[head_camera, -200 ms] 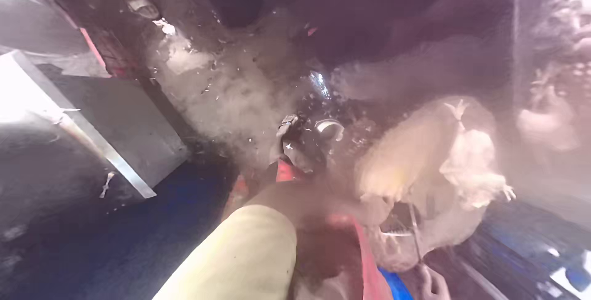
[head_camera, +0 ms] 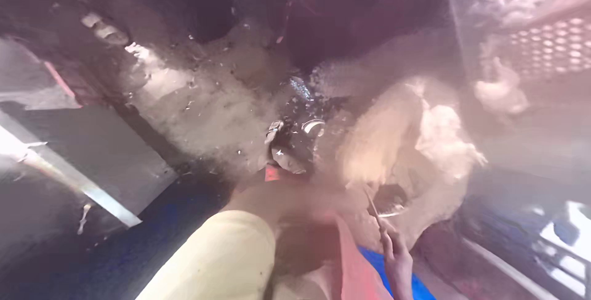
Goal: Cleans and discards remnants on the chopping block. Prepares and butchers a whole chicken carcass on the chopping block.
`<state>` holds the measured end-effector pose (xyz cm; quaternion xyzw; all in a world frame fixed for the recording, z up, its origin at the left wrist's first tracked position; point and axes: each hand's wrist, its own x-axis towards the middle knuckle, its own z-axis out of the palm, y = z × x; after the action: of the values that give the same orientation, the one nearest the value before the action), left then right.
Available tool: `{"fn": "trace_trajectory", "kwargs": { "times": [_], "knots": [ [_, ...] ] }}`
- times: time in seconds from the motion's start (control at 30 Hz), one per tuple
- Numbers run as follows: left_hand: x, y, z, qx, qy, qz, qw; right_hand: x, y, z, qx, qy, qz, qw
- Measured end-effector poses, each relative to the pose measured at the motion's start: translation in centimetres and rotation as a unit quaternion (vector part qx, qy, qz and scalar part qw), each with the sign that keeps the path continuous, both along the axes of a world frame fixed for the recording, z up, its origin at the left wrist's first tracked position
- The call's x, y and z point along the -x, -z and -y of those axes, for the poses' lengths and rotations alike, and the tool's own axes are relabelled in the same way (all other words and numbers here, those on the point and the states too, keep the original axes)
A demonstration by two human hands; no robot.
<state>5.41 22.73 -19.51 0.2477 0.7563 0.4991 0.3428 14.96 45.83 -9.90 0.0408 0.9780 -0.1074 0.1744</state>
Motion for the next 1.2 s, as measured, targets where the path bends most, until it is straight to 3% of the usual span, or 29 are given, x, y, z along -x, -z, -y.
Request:
{"fn": "trace_trajectory", "kwargs": {
  "times": [0.07,0.17,0.23,0.3,0.33,0.4,0.5,0.6,0.67,0.8,0.83,0.93,1.0,1.13,1.2],
  "knots": [
    [0.5,1.1,-2.4,0.045,-0.015,0.042,0.998,0.3,0.4,-3.1,-0.014,0.039,-0.016,0.999],
    [0.3,-2.1,-1.9,0.104,0.005,0.037,0.994,0.2,-1.2,-8.1,-0.042,0.112,0.000,0.993],
    [0.1,-3.2,-1.7,0.149,0.054,0.025,0.987,0.0,-0.6,-5.2,0.012,0.084,0.052,0.995],
    [-1.1,-0.9,-2.0,0.156,0.063,0.024,0.985,-0.5,1.5,-0.9,0.128,0.008,0.038,0.991],
    [-2.0,0.3,-1.9,0.152,0.053,0.067,0.985,-1.0,1.6,0.6,0.183,-0.003,0.036,0.982],
    [-1.6,-0.6,-2.3,0.157,-0.010,0.191,0.969,-0.6,1.1,1.5,0.276,0.019,0.017,0.961],
    [-2.5,-3.0,-5.5,0.039,-0.166,0.377,0.910,0.6,1.9,-0.4,0.293,0.086,-0.012,0.952],
    [-3.7,-3.0,-6.6,-0.054,-0.204,0.456,0.864,0.1,6.1,-5.3,0.317,0.186,-0.012,0.930],
    [-4.0,-3.5,-7.1,-0.038,-0.232,0.438,0.868,-0.5,8.2,-7.9,0.335,0.214,-0.016,0.917],
    [-5.2,-4.3,-8.8,0.033,-0.277,0.378,0.883,0.2,2.6,-2.9,0.354,0.113,0.014,0.928],
    [-5.6,-4.4,-9.0,0.039,-0.287,0.376,0.880,0.1,2.6,-2.5,0.350,0.097,0.017,0.932],
    [-5.5,-4.1,-9.1,0.019,-0.280,0.401,0.872,-0.2,6.5,-7.7,0.377,0.183,0.014,0.908],
    [-5.5,-4.1,-9.3,0.028,-0.281,0.404,0.870,-0.3,7.3,-9.4,0.371,0.210,0.023,0.904],
    [-5.7,-4.8,-9.6,0.063,-0.292,0.363,0.883,0.3,2.3,-3.4,0.389,0.063,0.038,0.918],
    [-5.3,-4.3,-8.9,0.108,-0.272,0.323,0.900,0.8,2.4,-4.9,0.390,0.087,0.028,0.916]
  ]
}}
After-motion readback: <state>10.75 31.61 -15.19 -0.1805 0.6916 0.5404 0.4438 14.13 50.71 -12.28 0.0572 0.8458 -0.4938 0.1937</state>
